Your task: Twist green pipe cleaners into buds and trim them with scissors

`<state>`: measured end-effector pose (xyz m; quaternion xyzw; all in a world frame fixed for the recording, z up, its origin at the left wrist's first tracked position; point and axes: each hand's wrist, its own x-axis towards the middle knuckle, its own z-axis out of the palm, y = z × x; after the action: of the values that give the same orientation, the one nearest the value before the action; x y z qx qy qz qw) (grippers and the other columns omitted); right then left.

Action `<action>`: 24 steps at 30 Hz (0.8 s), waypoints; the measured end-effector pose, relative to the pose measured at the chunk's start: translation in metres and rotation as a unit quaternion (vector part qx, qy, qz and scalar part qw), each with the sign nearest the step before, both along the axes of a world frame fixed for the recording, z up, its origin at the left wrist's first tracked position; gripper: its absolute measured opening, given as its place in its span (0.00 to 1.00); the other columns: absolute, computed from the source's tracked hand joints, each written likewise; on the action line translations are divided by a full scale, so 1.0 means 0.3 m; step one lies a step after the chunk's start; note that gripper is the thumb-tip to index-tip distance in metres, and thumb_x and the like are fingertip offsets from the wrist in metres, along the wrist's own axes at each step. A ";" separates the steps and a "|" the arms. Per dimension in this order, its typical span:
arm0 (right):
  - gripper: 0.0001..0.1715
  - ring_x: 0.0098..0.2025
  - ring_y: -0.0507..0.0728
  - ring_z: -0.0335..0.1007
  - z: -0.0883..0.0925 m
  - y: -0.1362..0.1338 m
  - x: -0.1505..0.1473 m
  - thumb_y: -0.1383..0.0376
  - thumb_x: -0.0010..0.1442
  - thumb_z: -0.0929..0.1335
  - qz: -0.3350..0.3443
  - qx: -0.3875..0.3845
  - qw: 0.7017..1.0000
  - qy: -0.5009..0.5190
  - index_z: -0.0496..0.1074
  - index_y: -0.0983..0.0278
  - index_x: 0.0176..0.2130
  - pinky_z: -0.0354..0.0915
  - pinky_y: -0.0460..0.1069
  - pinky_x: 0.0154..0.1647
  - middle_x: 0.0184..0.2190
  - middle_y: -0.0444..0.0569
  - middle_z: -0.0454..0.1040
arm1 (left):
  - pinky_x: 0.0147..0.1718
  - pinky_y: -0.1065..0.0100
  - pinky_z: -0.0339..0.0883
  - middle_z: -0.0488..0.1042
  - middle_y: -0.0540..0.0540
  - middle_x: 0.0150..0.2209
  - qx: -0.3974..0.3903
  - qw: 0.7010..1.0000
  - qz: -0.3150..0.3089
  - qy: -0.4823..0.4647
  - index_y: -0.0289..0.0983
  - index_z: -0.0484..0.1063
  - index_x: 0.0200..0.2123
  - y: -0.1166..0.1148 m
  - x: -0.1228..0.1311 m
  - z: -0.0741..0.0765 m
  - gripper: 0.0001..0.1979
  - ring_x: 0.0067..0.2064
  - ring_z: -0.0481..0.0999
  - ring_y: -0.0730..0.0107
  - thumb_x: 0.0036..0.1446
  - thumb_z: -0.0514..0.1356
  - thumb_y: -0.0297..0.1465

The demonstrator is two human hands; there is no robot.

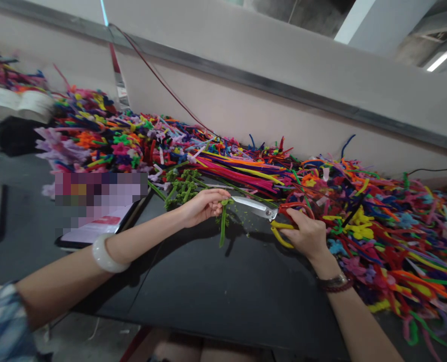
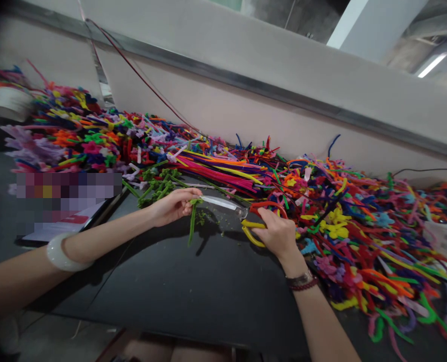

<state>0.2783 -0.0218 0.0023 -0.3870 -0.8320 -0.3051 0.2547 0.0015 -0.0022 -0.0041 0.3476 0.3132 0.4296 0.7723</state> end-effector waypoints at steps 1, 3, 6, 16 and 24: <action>0.18 0.28 0.53 0.71 0.002 -0.001 -0.004 0.56 0.52 0.62 -0.005 -0.002 1.000 0.009 0.70 0.67 0.35 0.60 0.44 0.23 0.28 0.50 0.75 | 0.16 0.81 0.56 0.62 0.54 0.13 0.000 1.000 0.001 -0.001 0.33 0.69 0.28 0.000 0.000 0.000 0.04 0.15 0.62 0.84 0.45 0.56 0.23; 0.18 0.28 0.53 0.70 0.010 -0.005 -0.018 0.55 0.50 0.63 -0.026 -0.022 0.999 0.034 0.69 0.66 0.34 0.61 0.44 0.24 0.28 0.50 0.74 | 0.16 0.81 0.56 0.62 0.54 0.13 -0.002 1.000 0.004 -0.004 0.33 0.69 0.28 -0.001 0.001 0.000 0.04 0.15 0.62 0.84 0.45 0.56 0.23; 0.20 0.30 0.55 0.70 0.030 -0.011 -0.043 0.54 0.47 0.65 -0.072 -0.086 0.992 0.056 0.66 0.66 0.35 0.62 0.45 0.26 0.30 0.50 0.73 | 0.16 0.81 0.57 0.62 0.54 0.14 -0.001 1.000 0.007 -0.017 0.33 0.69 0.28 0.000 0.002 -0.003 0.04 0.15 0.62 0.84 0.45 0.56 0.22; 0.20 0.28 0.54 0.69 0.021 -0.006 -0.026 0.53 0.47 0.65 -0.009 0.041 0.999 -0.008 0.66 0.67 0.33 0.62 0.45 0.27 0.25 0.50 0.73 | 0.15 0.83 0.59 0.63 0.52 0.13 -0.119 0.988 0.027 -0.094 0.29 0.70 0.30 0.010 -0.011 0.002 0.08 0.15 0.62 0.84 0.50 0.52 0.21; 0.15 0.22 0.51 0.68 0.017 -0.009 -0.031 0.58 0.51 0.64 -0.007 0.053 0.999 -0.005 0.67 0.67 0.32 0.58 0.43 0.22 0.21 0.47 0.72 | 0.15 0.82 0.60 0.65 0.50 0.14 -0.140 0.984 -0.029 -0.108 0.29 0.70 0.33 0.003 -0.013 0.003 0.09 0.15 0.64 0.82 0.52 0.50 0.19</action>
<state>0.2691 -0.0246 0.0076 -0.3769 -0.8132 -0.3527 0.2688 -0.0025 -0.0013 -0.0032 0.1966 0.2752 0.3942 0.8545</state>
